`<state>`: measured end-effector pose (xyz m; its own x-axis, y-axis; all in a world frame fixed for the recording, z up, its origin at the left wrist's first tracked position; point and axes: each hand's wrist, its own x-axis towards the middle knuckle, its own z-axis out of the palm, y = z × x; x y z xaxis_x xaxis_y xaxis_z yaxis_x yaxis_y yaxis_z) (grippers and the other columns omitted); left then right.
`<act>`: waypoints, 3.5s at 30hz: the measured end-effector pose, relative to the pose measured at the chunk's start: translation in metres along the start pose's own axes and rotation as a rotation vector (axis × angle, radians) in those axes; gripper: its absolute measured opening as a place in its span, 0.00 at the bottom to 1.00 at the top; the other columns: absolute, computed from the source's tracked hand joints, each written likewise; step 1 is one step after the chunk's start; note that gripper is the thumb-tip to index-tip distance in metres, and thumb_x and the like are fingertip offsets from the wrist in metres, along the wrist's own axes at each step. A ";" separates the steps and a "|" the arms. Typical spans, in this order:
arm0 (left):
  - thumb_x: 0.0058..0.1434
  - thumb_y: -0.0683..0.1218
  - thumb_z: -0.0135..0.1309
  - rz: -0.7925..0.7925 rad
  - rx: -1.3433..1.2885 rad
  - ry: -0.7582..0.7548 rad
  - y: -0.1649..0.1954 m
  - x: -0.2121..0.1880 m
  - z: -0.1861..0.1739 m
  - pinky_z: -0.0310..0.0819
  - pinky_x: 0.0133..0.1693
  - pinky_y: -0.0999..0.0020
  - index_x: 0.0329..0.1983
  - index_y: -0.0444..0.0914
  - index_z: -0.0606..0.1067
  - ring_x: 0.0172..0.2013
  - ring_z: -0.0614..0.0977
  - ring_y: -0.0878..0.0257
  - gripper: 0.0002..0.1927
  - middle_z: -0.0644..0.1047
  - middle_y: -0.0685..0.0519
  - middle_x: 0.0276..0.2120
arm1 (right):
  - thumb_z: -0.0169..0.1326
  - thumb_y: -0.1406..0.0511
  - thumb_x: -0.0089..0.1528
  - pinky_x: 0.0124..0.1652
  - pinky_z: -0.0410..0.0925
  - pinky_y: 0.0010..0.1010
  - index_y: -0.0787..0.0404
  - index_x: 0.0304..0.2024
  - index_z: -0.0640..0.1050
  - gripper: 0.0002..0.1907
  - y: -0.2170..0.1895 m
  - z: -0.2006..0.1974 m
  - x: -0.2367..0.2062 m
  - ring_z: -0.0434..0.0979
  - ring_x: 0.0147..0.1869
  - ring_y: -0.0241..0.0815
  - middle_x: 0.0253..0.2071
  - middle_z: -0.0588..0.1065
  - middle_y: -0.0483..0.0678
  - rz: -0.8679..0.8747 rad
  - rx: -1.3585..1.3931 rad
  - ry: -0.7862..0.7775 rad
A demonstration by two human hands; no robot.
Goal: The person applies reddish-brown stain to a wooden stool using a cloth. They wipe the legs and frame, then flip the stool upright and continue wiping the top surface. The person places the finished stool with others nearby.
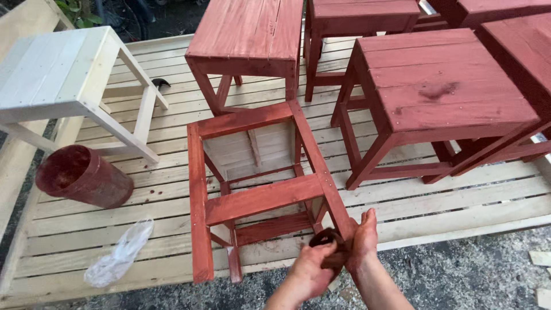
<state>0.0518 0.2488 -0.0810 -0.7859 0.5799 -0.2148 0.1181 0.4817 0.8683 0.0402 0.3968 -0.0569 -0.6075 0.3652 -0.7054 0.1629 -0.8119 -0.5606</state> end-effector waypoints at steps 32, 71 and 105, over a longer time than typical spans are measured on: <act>0.58 0.40 0.53 -0.436 -0.240 0.211 0.035 0.047 0.020 0.75 0.53 0.55 0.59 0.40 0.70 0.51 0.81 0.44 0.23 0.77 0.39 0.53 | 0.26 0.32 0.63 0.61 0.66 0.39 0.66 0.65 0.70 0.52 0.003 -0.009 0.013 0.75 0.61 0.51 0.62 0.74 0.57 0.024 -0.048 -0.226; 0.57 0.41 0.56 -0.231 0.003 0.380 0.040 0.055 -0.043 0.76 0.46 0.56 0.44 0.38 0.82 0.43 0.83 0.47 0.12 0.82 0.45 0.39 | 0.37 0.39 0.65 0.70 0.52 0.38 0.50 0.76 0.58 0.42 0.052 -0.014 -0.015 0.65 0.72 0.41 0.71 0.68 0.45 -0.109 -0.277 0.019; 0.49 0.37 0.44 -0.218 -1.501 0.098 0.021 -0.022 -0.153 0.81 0.51 0.51 0.54 0.34 0.75 0.47 0.85 0.52 0.27 0.81 0.47 0.49 | 0.31 0.45 0.68 0.66 0.53 0.62 0.48 0.73 0.59 0.33 0.083 -0.004 -0.047 0.62 0.74 0.56 0.72 0.63 0.50 0.197 0.131 -0.123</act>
<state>-0.0209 0.1457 0.0107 -0.7486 0.5145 -0.4182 -0.6630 -0.5792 0.4742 0.0853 0.3143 -0.0718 -0.6655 0.1428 -0.7326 0.1904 -0.9166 -0.3515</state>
